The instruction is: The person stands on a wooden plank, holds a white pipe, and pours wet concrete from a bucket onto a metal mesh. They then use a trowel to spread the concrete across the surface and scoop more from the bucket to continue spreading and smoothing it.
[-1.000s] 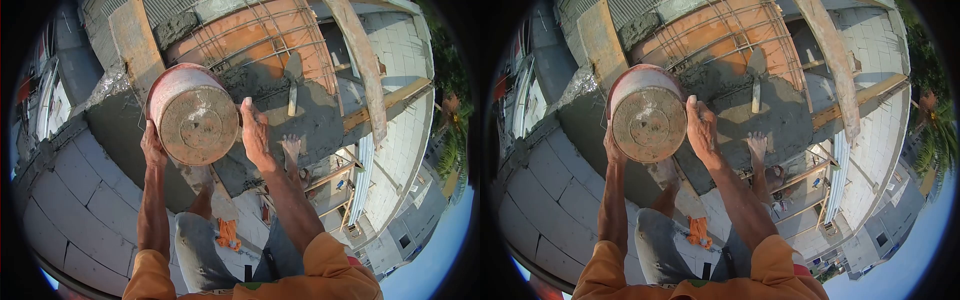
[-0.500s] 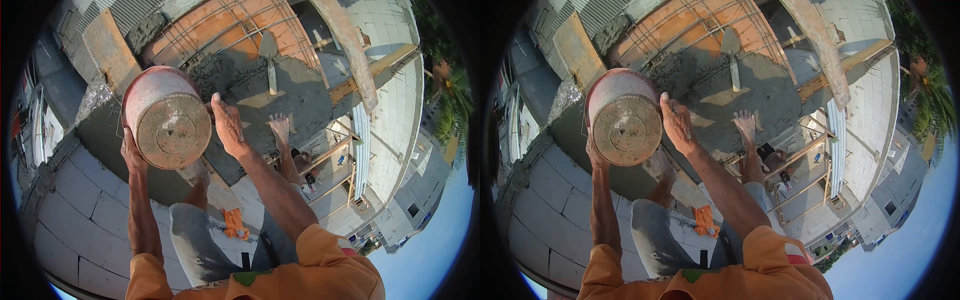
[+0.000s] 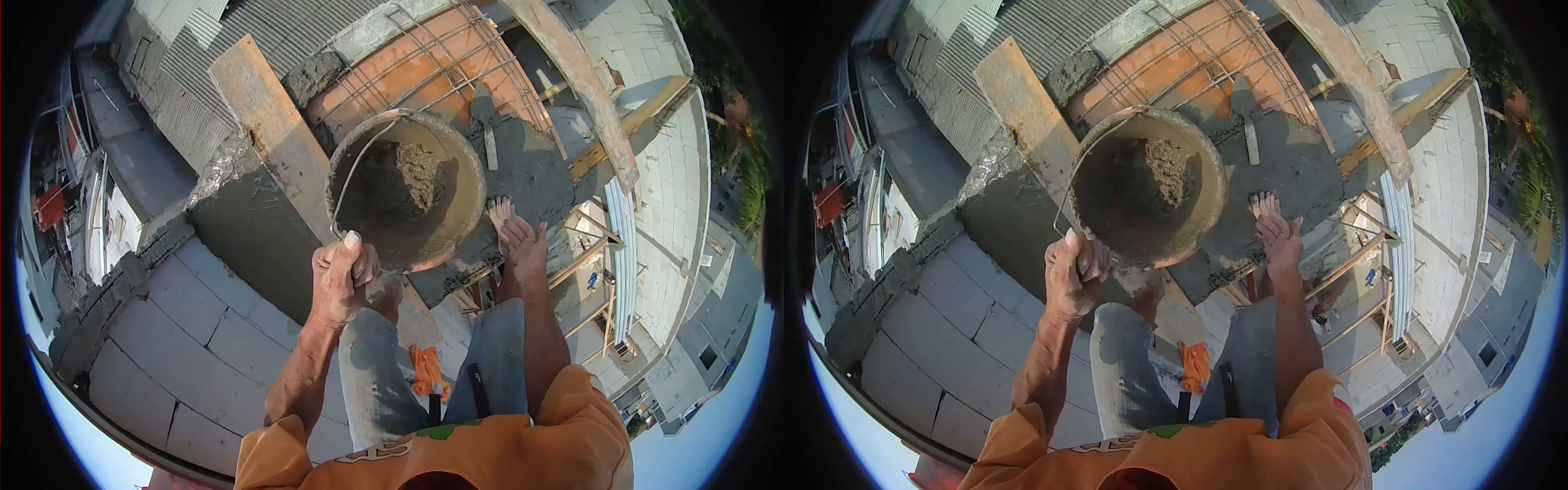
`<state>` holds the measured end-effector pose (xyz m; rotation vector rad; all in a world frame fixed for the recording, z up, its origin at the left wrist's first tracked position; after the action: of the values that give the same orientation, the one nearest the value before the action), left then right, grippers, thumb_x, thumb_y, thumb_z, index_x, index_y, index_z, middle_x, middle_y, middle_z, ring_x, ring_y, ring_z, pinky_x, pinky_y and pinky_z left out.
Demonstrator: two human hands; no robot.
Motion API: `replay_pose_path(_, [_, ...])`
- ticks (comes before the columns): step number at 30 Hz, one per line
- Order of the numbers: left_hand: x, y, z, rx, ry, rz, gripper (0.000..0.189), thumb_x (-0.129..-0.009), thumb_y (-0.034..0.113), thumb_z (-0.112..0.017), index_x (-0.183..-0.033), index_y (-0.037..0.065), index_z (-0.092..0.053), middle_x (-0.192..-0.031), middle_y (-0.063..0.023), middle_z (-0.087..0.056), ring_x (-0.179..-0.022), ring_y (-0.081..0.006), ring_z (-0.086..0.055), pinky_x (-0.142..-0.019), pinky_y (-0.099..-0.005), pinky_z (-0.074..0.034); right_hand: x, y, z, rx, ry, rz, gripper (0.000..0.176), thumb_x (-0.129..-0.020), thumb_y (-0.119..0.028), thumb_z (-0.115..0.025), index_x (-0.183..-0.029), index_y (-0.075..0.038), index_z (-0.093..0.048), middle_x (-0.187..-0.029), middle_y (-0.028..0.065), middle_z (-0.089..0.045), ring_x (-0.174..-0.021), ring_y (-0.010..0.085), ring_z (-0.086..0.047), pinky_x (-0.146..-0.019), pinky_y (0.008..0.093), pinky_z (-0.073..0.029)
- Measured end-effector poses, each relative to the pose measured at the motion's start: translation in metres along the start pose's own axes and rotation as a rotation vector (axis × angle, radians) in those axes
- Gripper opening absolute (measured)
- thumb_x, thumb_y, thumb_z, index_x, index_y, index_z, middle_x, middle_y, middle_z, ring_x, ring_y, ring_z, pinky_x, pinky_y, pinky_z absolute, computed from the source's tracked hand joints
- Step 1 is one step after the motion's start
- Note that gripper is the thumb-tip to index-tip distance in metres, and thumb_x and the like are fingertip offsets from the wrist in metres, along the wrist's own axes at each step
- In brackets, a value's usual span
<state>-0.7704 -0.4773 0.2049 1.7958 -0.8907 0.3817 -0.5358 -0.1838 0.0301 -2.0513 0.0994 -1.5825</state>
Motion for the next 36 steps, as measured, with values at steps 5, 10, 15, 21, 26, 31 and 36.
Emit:
replay_pose_path(5, [0.004, -0.024, 0.009, -0.392, -0.124, 0.066, 0.037, -0.083, 0.026, -0.067, -0.063, 0.011, -0.040, -0.058, 0.0056, -0.038, -0.055, -0.0058, -0.033, -0.052, -0.0229, -0.030, 0.090, -0.013, -0.055, 0.359, 0.053, 0.186, 0.069, -0.095, -0.057, -0.036, -0.125, 0.004, -0.051, -0.113, 0.0158, -0.062, -0.102, 0.0249, -0.060, -0.090, 0.0340, -0.045])
replay_pose_path(10, [0.024, -0.006, 0.033, -0.541, -0.082, 0.029, 0.019, -0.077, 0.011, -0.061, -0.072, 0.008, -0.043, -0.069, 0.0037, -0.044, -0.064, -0.0057, -0.039, -0.059, -0.0211, -0.035, 0.156, 0.033, -0.199, 0.500, -0.501, 0.151, 0.068, -0.097, -0.049, -0.041, -0.134, 0.009, -0.040, -0.115, 0.0175, -0.061, -0.108, 0.0229, -0.057, -0.099, 0.0361, -0.041])
replay_pose_path(15, [0.049, -0.018, 0.034, -0.643, -0.221, 0.096, 0.021, -0.072, 0.007, -0.063, -0.083, 0.005, -0.045, -0.077, -0.0008, -0.049, -0.070, -0.0104, -0.047, -0.066, -0.0262, -0.042, 0.190, 0.060, -0.256, 0.459, -0.738, 0.101, 0.060, -0.100, -0.036, -0.042, -0.140, 0.007, -0.029, -0.114, 0.0158, -0.061, -0.104, 0.0189, -0.057, -0.094, 0.0320, -0.043])
replay_pose_path(21, [0.073, -0.040, 0.016, -0.902, -0.510, 0.051, 0.044, -0.071, 0.011, -0.066, -0.111, -0.001, -0.051, -0.096, -0.0152, -0.063, -0.092, -0.0268, -0.062, -0.080, -0.0377, -0.049, 0.214, 0.046, -0.215, 0.219, -0.499, 0.012, 0.050, -0.099, -0.022, -0.048, -0.136, 0.007, -0.032, -0.089, 0.0100, -0.059, -0.085, 0.0153, -0.058, -0.082, 0.0315, -0.048])
replay_pose_path(26, [0.080, -0.012, 0.078, -1.277, -0.361, -0.222, 0.044, -0.077, 0.021, -0.068, -0.115, 0.004, -0.056, -0.112, -0.0166, -0.061, -0.104, -0.0361, -0.057, -0.087, -0.0439, -0.047, 0.214, 0.003, -0.113, -0.051, -0.068, 0.218, 0.050, -0.095, -0.023, -0.056, -0.133, 0.004, -0.037, -0.073, 0.0012, -0.044, -0.067, 0.0131, -0.050, -0.072, 0.0332, -0.049])
replay_pose_path(31, [0.099, 0.009, 0.181, -1.421, -0.167, 0.006, 0.034, -0.077, 0.010, -0.063, -0.110, 0.001, -0.057, -0.104, -0.0167, -0.063, -0.098, -0.0291, -0.061, -0.082, -0.0396, -0.049, 0.194, -0.028, -0.006, -0.131, 0.188, 0.317, 0.035, -0.093, -0.022, -0.057, -0.118, 0.001, -0.049, -0.067, -0.0005, -0.040, -0.060, 0.0138, -0.045, -0.070, 0.0360, -0.049])
replay_pose_path(36, [0.113, 0.001, 0.248, -1.397, -0.155, 0.047, 0.034, -0.074, 0.004, -0.065, -0.107, 0.002, -0.057, -0.097, -0.0153, -0.064, -0.089, -0.0271, -0.061, -0.080, -0.0375, -0.049, 0.131, -0.025, 0.073, -0.135, 0.292, 0.356, 0.018, -0.093, -0.025, -0.058, -0.094, -0.007, -0.054, -0.063, -0.0018, -0.044, -0.056, 0.0124, -0.049, -0.063, 0.0320, -0.050])
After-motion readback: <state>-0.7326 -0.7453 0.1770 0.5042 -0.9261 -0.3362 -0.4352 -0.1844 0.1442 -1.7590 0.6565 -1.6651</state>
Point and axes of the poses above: each hand's wrist, its own x-axis away from the middle knuckle, its own z-axis out of the back of the hand, y = z × x, the point moved 4 cm from there along -x, towards the middle knuckle
